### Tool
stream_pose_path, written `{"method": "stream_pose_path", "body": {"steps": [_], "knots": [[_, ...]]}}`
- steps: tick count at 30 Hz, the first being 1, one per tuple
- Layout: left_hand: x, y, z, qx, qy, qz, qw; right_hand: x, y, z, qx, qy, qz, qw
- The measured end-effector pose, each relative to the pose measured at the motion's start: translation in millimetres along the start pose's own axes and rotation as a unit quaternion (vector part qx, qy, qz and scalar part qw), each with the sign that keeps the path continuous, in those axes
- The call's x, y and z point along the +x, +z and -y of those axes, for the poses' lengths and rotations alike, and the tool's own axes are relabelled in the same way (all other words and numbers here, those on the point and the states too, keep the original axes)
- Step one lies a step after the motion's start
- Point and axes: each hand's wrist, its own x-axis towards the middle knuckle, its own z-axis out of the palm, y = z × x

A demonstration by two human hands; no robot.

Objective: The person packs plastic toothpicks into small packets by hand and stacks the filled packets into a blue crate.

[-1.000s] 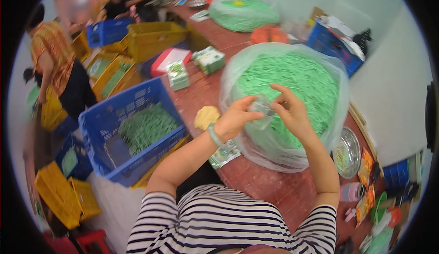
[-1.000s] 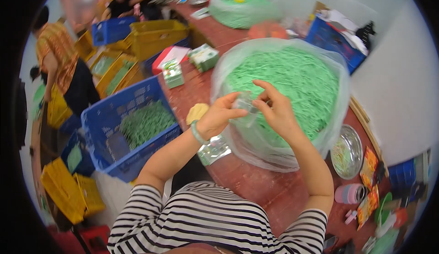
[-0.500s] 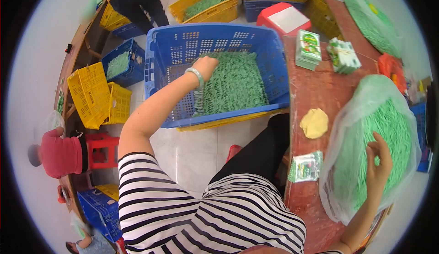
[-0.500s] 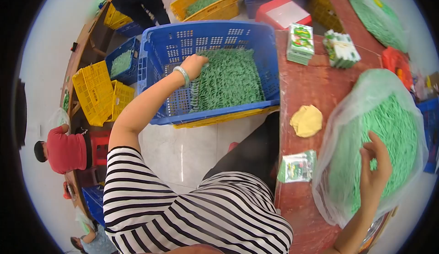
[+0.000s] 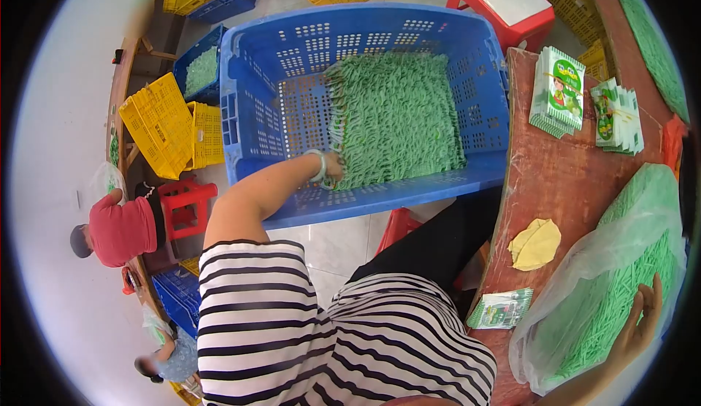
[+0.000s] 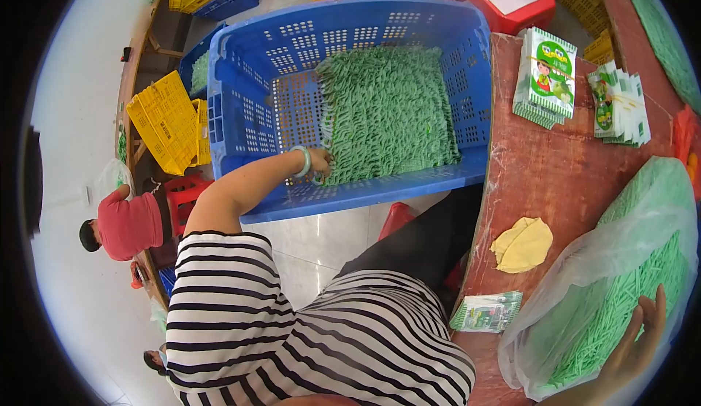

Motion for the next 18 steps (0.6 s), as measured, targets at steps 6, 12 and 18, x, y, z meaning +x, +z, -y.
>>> {"method": "stream_pose_path", "body": {"steps": [6,12,18], "knots": [[95,31,63,-0.256,-0.109,0.13,0.952,-13,0,-7,0.015,-0.042,-0.02,0.999],[-50,-33,-74,0.271,0.201,-0.257,0.906,-27,-37,-4,0.046,0.002,-0.135,0.99],[-253,31,-245,0.007,0.564,-0.367,0.74,-22,-39,-75,0.077,0.013,-0.05,0.996]]}}
